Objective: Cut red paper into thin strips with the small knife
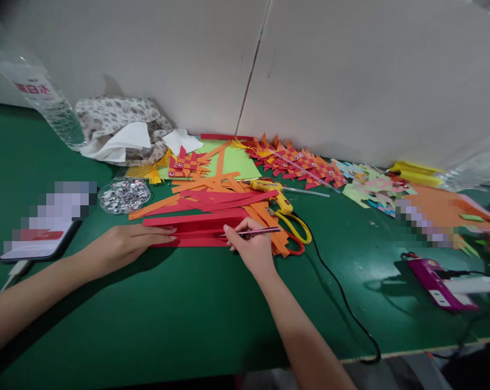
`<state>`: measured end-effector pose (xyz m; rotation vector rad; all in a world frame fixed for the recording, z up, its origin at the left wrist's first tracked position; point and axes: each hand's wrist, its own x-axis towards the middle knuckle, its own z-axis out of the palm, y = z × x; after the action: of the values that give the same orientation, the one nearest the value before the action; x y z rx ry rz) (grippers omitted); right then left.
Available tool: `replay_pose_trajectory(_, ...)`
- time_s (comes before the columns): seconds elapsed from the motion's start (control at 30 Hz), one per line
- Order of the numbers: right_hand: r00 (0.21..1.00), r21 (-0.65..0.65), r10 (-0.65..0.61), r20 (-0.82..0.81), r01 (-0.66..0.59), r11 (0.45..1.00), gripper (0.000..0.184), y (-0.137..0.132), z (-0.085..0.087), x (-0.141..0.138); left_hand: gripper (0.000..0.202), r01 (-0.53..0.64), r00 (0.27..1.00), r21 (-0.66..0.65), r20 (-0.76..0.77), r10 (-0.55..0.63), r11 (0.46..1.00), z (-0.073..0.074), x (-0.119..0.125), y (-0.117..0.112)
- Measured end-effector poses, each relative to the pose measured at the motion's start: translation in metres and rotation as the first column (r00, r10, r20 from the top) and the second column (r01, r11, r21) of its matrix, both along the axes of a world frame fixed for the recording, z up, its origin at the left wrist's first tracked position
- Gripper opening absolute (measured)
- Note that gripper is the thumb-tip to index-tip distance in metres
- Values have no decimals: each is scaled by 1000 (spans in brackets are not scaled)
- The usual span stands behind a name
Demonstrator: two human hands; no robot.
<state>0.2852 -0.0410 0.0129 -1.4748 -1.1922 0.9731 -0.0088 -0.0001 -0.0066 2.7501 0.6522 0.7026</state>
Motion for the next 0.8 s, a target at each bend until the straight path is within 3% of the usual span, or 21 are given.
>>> replay_pose_trajectory(0.2,1000,2,11,18,-11,1000,36,1,-1,4,41,10,999,-79,51,-6,997,-3,-2,5)
replay_pose_trajectory(0.8,999,35,-50,14,50,998,38,2,-5,21,41,1,1000,-87,22,1,996,-3,-3,4)
